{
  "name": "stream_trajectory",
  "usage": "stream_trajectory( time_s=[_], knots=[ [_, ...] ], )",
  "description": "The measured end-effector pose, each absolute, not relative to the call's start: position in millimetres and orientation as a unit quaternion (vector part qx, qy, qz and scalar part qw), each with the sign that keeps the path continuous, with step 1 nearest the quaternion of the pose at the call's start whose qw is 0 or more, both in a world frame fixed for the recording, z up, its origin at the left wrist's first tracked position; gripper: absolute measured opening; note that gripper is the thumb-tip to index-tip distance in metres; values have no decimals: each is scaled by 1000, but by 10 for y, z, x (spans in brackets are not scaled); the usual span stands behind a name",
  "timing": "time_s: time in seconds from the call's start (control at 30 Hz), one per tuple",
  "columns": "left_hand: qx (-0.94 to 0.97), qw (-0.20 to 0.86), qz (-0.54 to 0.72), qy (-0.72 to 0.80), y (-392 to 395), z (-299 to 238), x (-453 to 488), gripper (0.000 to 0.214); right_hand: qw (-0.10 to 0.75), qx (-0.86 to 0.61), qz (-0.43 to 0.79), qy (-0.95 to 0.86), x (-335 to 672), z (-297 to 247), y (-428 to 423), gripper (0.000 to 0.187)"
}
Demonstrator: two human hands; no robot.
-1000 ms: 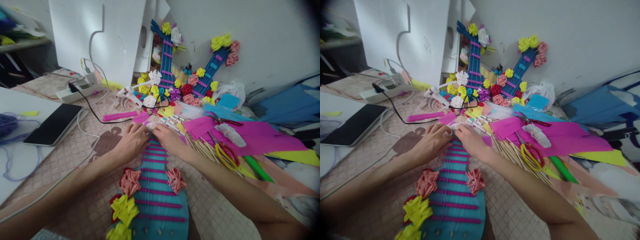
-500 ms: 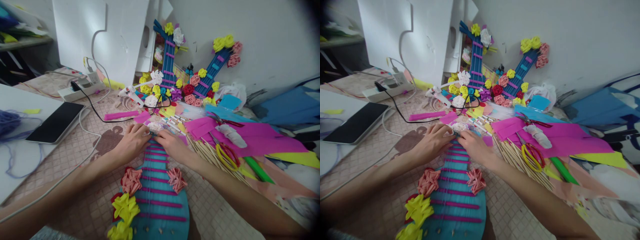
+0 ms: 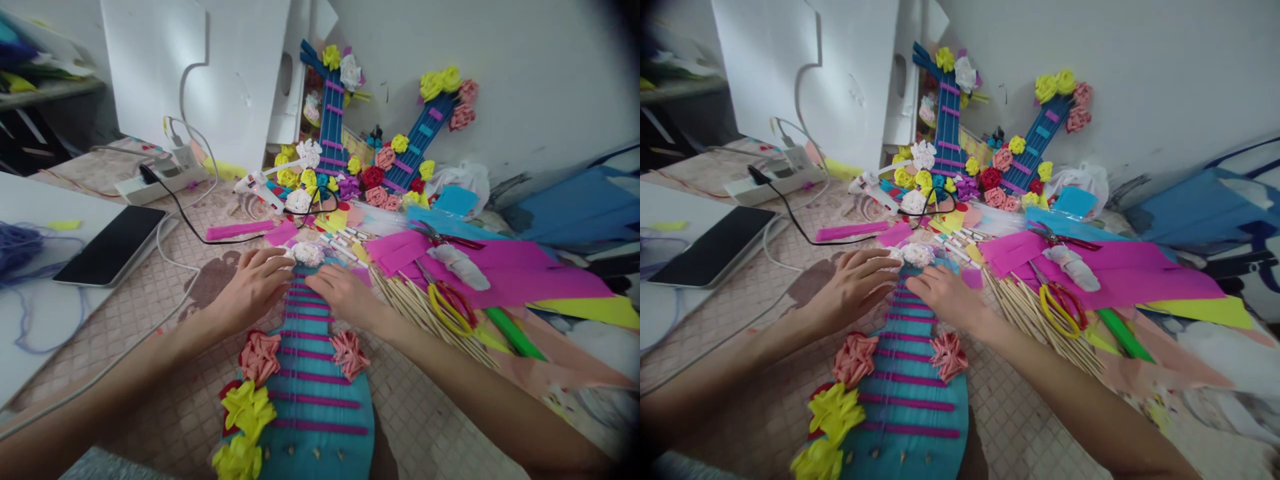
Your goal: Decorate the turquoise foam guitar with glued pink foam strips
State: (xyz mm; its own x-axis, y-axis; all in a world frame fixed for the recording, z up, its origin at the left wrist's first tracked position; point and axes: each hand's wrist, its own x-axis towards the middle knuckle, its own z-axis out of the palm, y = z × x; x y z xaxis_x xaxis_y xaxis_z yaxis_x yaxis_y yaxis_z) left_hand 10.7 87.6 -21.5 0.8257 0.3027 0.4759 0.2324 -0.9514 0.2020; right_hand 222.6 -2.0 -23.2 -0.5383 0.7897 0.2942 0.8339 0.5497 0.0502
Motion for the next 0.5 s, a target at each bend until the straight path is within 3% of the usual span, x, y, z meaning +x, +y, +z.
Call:
stream_trajectory(
  time_s=[0.2,0.5],
  knots=[
    [957,75,250,124,826,-200,117,11,129,-451,-88,-879,2241,-250,-54,21],
    [969,103,206,95,716,-197,140,26,178,-423,-83,-885,2205,-230,-122,22]
  ],
)
